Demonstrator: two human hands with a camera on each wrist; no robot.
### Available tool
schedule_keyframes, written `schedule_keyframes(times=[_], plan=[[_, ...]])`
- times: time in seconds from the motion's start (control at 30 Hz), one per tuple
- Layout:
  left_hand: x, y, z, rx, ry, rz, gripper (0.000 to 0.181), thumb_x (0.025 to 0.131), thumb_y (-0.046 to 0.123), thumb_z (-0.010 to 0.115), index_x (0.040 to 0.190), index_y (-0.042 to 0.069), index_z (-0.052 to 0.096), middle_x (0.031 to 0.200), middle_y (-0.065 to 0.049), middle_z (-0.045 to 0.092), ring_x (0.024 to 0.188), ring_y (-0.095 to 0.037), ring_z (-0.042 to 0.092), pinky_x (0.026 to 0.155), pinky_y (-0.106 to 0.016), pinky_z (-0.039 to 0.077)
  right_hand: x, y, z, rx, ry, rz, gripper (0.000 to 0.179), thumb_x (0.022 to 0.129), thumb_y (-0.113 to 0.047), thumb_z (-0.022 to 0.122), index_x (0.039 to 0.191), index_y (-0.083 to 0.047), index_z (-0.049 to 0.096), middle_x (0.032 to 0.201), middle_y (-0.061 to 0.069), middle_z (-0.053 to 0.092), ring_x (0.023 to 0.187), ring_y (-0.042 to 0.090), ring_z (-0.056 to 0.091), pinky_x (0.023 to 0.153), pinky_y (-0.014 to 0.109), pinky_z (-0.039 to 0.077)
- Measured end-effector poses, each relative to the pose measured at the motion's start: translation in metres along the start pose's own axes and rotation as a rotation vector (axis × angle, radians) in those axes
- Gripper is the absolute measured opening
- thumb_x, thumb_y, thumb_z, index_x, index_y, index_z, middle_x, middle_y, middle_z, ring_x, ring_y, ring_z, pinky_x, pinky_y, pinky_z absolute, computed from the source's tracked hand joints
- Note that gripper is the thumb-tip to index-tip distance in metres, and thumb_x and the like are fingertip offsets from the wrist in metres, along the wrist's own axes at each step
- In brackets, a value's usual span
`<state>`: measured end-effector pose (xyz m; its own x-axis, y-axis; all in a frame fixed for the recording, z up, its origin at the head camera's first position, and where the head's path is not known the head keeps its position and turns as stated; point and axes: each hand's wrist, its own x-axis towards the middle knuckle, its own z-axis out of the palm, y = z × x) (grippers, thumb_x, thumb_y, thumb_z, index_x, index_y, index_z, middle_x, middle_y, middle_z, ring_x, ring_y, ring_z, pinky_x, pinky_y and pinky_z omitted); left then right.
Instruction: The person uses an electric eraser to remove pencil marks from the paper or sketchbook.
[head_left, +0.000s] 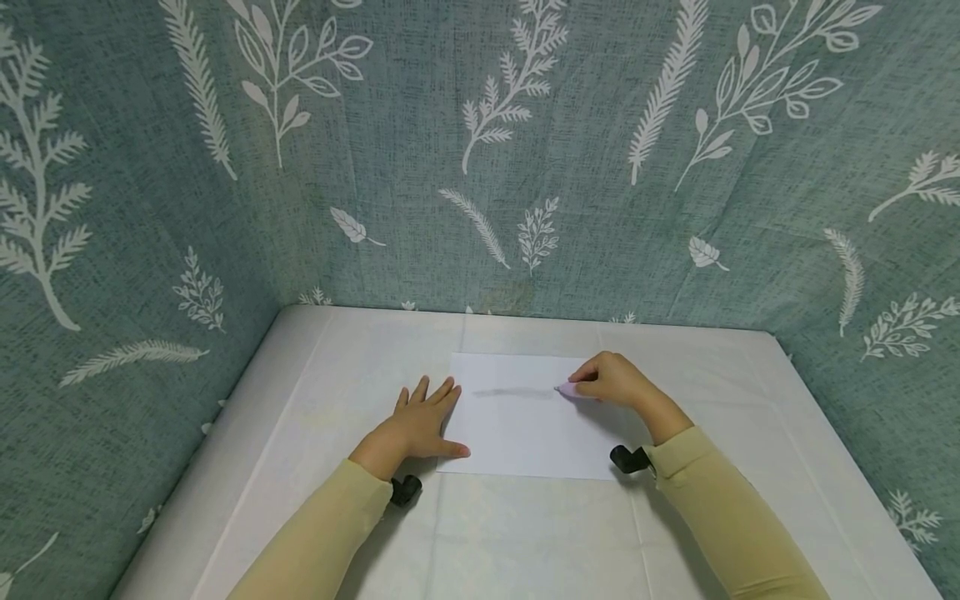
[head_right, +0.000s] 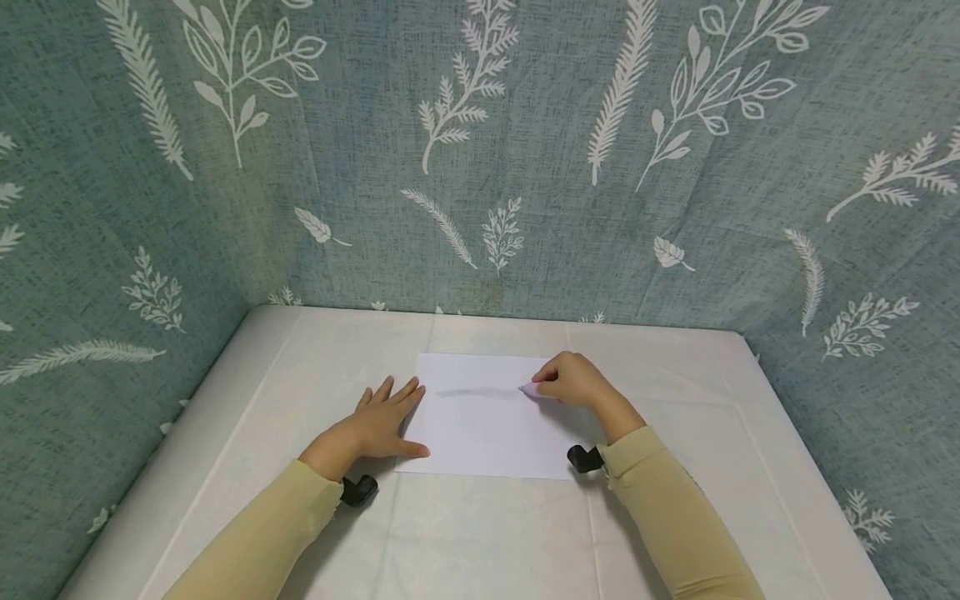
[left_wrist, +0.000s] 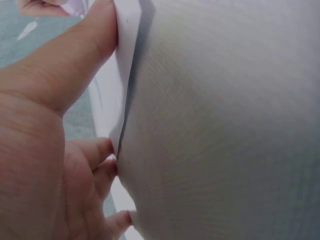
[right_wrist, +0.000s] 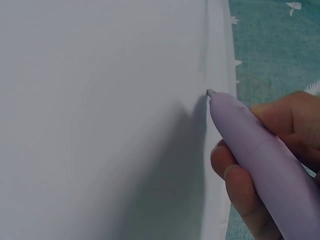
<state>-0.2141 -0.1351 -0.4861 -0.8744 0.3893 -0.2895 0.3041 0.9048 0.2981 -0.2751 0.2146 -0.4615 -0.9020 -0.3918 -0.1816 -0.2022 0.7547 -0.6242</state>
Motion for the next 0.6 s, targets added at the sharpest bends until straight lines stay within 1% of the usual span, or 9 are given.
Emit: schedule_keyframes(times=[0.1, 0.3, 0.6], plan=[[0.0003, 0.0005, 0.0003, -0.001, 0.000, -0.001, 0.111, 0.077, 0.067, 0.075, 0.161, 0.014, 0.025, 0.168, -0.006, 0.013, 0.151, -0.046, 0.002, 0.116, -0.067, 0.006, 0.0004, -0.0007, 0.0004, 0.005, -0.008, -0.007, 0.020, 0.091, -0.017, 0.073, 0.106, -0.006, 0.079, 0.096, 0.005, 0.075, 0.062, 0.013, 0.058, 0.059, 0.031, 0.049], [0.0004, 0.0004, 0.0002, -0.004, 0.003, -0.002, 0.111, 0.077, 0.067, 0.075, 0.161, 0.015, 0.024, 0.168, -0.006, 0.013, 0.151, -0.045, 0.002, 0.116, -0.067, 0.006, -0.0015, -0.0036, -0.0016, -0.002, -0.054, -0.021, 0.016, 0.090, -0.014, 0.074, 0.103, -0.007, 0.080, 0.091, 0.002, 0.074, 0.064, 0.014, 0.059, 0.060, 0.032, 0.051], [-0.0006, 0.0012, -0.0008, -0.003, 0.004, 0.002, 0.111, 0.077, 0.066, 0.075, 0.160, 0.014, 0.025, 0.167, -0.006, 0.013, 0.151, -0.046, 0.003, 0.116, -0.067, 0.006, 0.0006, -0.0027, 0.0002, -0.012, -0.006, -0.004, 0.019, 0.090, -0.017, 0.073, 0.105, -0.006, 0.080, 0.095, 0.004, 0.075, 0.061, 0.013, 0.058, 0.060, 0.031, 0.050]])
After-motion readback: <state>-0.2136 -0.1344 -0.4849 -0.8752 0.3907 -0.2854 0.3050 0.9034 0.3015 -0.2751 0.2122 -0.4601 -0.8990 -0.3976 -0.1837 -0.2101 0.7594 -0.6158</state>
